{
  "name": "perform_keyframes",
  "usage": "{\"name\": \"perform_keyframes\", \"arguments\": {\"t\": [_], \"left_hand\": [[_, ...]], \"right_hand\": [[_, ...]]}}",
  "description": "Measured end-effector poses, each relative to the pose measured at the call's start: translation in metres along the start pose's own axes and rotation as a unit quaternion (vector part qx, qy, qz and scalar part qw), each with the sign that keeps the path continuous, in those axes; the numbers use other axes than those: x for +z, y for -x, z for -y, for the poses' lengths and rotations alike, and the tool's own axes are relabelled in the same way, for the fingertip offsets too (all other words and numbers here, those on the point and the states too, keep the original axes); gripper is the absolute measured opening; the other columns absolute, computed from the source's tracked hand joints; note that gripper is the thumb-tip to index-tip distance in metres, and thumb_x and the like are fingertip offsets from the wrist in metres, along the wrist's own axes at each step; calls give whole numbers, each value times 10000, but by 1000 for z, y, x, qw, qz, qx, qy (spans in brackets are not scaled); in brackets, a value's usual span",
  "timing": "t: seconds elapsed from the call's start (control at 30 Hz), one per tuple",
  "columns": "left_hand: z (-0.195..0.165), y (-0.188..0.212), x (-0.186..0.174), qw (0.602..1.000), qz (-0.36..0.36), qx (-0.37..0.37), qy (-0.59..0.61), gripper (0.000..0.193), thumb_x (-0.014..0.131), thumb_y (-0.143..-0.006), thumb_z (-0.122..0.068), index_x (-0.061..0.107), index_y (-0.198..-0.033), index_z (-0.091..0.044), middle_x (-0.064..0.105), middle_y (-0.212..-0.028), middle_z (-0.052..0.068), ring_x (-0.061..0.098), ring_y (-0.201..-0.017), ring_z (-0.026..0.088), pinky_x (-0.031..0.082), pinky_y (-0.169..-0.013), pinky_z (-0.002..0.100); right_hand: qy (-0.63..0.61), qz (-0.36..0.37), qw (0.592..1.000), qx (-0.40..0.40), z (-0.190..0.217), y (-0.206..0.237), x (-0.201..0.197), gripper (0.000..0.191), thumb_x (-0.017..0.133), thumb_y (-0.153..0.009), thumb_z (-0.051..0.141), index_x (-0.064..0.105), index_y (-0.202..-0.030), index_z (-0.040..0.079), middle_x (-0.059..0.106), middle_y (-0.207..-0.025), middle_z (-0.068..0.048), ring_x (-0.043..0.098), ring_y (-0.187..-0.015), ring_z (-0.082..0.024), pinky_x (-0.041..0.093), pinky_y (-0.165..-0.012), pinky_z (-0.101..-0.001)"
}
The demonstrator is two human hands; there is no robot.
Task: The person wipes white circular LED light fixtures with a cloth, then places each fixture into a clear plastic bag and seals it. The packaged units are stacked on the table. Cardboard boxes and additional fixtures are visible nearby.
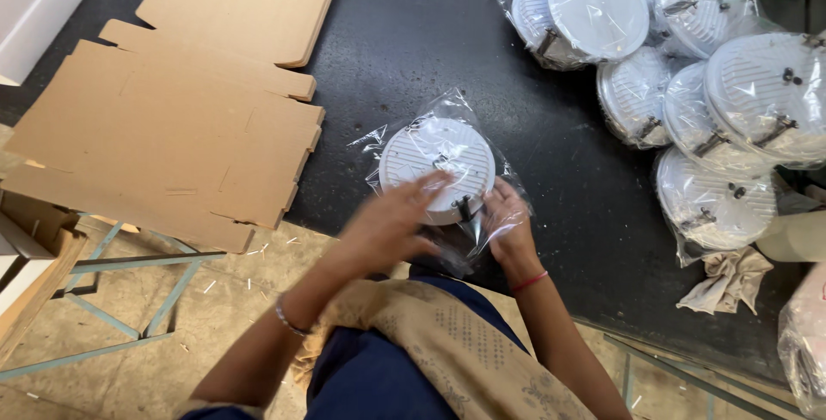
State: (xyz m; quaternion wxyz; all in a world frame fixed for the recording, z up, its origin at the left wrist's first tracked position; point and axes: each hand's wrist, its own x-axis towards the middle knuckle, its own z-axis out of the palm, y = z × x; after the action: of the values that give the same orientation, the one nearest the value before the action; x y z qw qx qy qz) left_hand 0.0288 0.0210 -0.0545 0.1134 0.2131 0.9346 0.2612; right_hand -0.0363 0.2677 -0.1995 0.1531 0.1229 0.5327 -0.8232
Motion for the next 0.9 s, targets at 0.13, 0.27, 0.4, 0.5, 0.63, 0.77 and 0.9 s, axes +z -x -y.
{"name": "perform_keyframes", "arguments": {"t": [0.13, 0.27, 0.4, 0.5, 0.63, 0.77, 0.9], "left_hand": [[50, 11, 7, 984, -55, -2, -171, 1058, 831, -689, -264, 269, -1578, -145, 258, -1659, 51, 257, -1511, 270, 167, -1227, 460], [73, -1, 44, 951, -174, 140, -213, 890, 786, -754, -160, 400, -1555, -152, 377, -1650, 18, 347, -1527, 188, 205, -1272, 428], [77, -26, 68, 920, -264, 224, -184, 728, 756, -836, -151, 497, -1516, -124, 490, -1594, 26, 449, -1485, 175, 290, -1271, 419], [69, -39, 63, 904, -312, 259, -136, 618, 749, -899, -99, 559, -1488, -113, 587, -1523, 34, 557, -1421, 182, 413, -1229, 379], [50, -46, 31, 908, -354, 222, 8, 566, 781, -787, -74, 663, -1340, -81, 712, -1306, 79, 692, -1195, 238, 554, -1037, 380], [39, -40, 0, 878, -337, 103, 323, 405, 824, -877, -129, 723, -1264, -69, 765, -1173, 67, 756, -1005, 142, 624, -852, 268], [32, -37, -1, 808, -214, 7, 549, 357, 811, -871, -164, 747, -1203, -49, 784, -1047, 62, 737, -891, 105, 621, -775, 243]], "right_hand": [[13, -19, 1000, -3, -8, -17, -5, 384, 516, -1020, 29, 548, -1400, -26, 704, -1199, -142, 674, -961, -185, 542, -753, -303], [-5, -38, 999, 18, -3, -22, -3, 362, 519, -991, 5, 543, -1350, -27, 696, -1166, -125, 699, -993, -194, 604, -821, -345], [-14, -19, 1000, 12, 14, -17, 9, 368, 533, -992, 17, 544, -1354, -49, 696, -1162, -136, 701, -1005, -200, 604, -869, -350], [-6, 28, 1000, -5, 34, -1, 24, 374, 554, -1011, 52, 540, -1363, -77, 694, -1166, -151, 697, -1016, -204, 594, -900, -348], [52, 112, 992, 1, 86, 40, 29, 416, 577, -1075, 172, 562, -1432, -41, 647, -1106, -118, 625, -937, -147, 619, -936, -360], [94, 122, 974, -163, 172, 91, -18, 332, 569, -1083, 245, 653, -1239, -36, 723, -1133, -232, 739, -886, -267, 619, -721, -349], [101, 74, 971, -204, 187, 56, -26, 247, 613, -1141, 213, 624, -1183, -30, 683, -1167, -191, 673, -992, -229, 566, -861, -345]]}}
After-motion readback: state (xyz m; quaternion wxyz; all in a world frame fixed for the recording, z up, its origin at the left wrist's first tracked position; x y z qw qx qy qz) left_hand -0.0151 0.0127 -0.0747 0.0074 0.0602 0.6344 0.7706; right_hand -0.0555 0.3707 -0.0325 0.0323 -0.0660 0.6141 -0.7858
